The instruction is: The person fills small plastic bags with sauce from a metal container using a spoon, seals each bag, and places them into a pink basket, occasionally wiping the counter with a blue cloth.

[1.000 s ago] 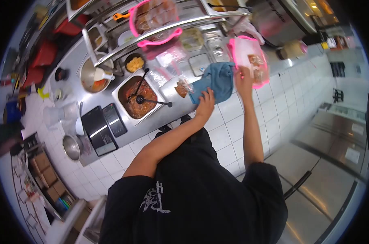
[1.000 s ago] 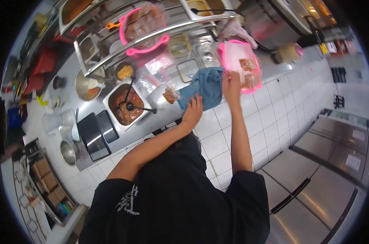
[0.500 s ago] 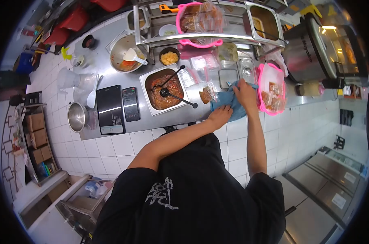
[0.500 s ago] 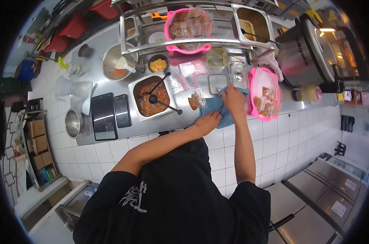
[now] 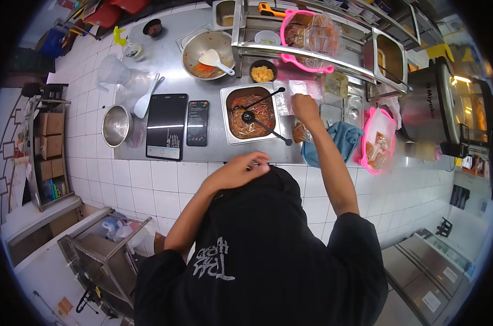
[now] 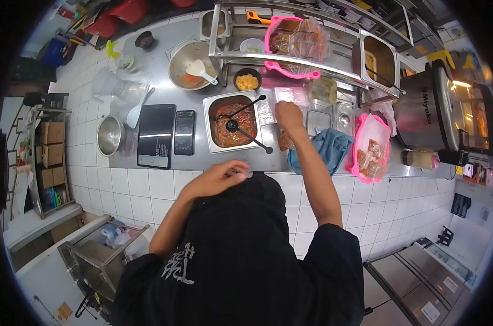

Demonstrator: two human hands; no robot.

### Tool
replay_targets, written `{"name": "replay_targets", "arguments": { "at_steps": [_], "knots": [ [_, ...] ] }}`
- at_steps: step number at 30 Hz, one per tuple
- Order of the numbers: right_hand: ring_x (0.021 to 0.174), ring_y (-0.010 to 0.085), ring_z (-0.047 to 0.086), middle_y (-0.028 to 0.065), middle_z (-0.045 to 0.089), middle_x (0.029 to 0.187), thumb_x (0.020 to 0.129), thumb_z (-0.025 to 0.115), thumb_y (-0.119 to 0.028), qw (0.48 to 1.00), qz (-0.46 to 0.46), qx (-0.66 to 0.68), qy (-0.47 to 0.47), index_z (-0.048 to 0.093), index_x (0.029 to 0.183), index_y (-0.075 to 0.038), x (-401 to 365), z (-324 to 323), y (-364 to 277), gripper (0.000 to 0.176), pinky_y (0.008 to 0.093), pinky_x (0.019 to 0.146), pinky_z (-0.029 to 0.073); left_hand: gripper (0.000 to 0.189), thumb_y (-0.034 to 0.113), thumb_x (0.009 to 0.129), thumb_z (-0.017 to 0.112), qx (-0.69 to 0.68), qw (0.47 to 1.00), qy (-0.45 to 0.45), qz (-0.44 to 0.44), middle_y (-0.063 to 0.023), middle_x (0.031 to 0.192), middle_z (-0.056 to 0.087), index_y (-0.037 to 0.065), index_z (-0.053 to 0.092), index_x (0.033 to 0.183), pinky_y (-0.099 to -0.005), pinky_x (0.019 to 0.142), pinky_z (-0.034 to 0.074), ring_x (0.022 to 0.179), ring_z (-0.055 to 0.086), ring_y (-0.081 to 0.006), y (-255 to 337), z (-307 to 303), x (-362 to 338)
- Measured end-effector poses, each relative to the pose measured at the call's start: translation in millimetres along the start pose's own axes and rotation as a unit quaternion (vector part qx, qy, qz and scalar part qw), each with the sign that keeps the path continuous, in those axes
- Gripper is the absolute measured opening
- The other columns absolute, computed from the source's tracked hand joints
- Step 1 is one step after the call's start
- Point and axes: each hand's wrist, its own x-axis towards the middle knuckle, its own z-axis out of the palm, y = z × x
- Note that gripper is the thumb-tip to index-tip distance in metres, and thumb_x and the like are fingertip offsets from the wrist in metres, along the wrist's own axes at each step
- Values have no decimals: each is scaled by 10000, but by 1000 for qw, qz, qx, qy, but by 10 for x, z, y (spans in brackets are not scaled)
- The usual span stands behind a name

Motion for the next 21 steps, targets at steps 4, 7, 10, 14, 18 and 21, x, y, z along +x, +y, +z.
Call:
{"name": "replay_targets", "arguments": {
  "at_steps": [4, 7, 10, 14, 18, 21],
  "knots": [
    [809, 404, 675, 235, 681, 843, 888, 554, -125, 995, -76, -55, 44, 668, 920, 1, -189, -286, 104, 173, 481, 749, 541, 317, 286, 983, 601, -43, 990, 88, -105, -20, 949, 633, 53, 606, 1197, -254, 749, 467, 802, 557, -81, 60, -201, -268],
    [779, 396, 678, 223, 685, 829, 891, 556, -86, 991, 6, 76, 108, 642, 930, 4, -471, -882, -211, 131, 475, 713, 532, 272, 265, 985, 604, -76, 987, 143, -22, 15, 871, 598, 47, 614, 1148, -238, 653, 428, 715, 500, -55, -85, -97, -193],
    [777, 395, 676, 207, 688, 823, 890, 570, -65, 966, 36, 234, 104, 617, 945, -6, -873, -1347, -777, 93, 486, 690, 510, 246, 244, 989, 599, -53, 991, 122, -30, 4, 840, 605, 34, 609, 1116, -248, 635, 436, 681, 503, -65, 244, -86, -86],
    [765, 388, 647, 161, 647, 806, 874, 587, -17, 950, -87, 295, 57, 606, 964, -20, -1367, -1214, -1367, 92, 441, 690, 507, 257, 247, 993, 594, -50, 982, 180, 11, -10, 805, 611, 29, 609, 1127, -249, 642, 455, 689, 536, -78, 391, -33, 39],
    [695, 296, 598, 137, 584, 792, 850, 628, -3, 907, -59, 416, 26, 589, 883, 8, -1623, -1090, -1796, 52, 366, 667, 495, 248, 231, 997, 584, -22, 969, 242, 45, -23, 795, 621, 9, 620, 1104, -252, 642, 463, 697, 550, -83, 282, -81, -91],
    [661, 140, 570, 64, 593, 738, 857, 673, -31, 887, -39, 459, -33, 598, 903, 8, -1701, -825, -1734, 96, 300, 625, 476, 237, 217, 1000, 576, -13, 983, 182, 3, -18, 798, 627, -3, 634, 1066, -251, 640, 463, 699, 549, -77, 175, -210, -314]
  ]
}}
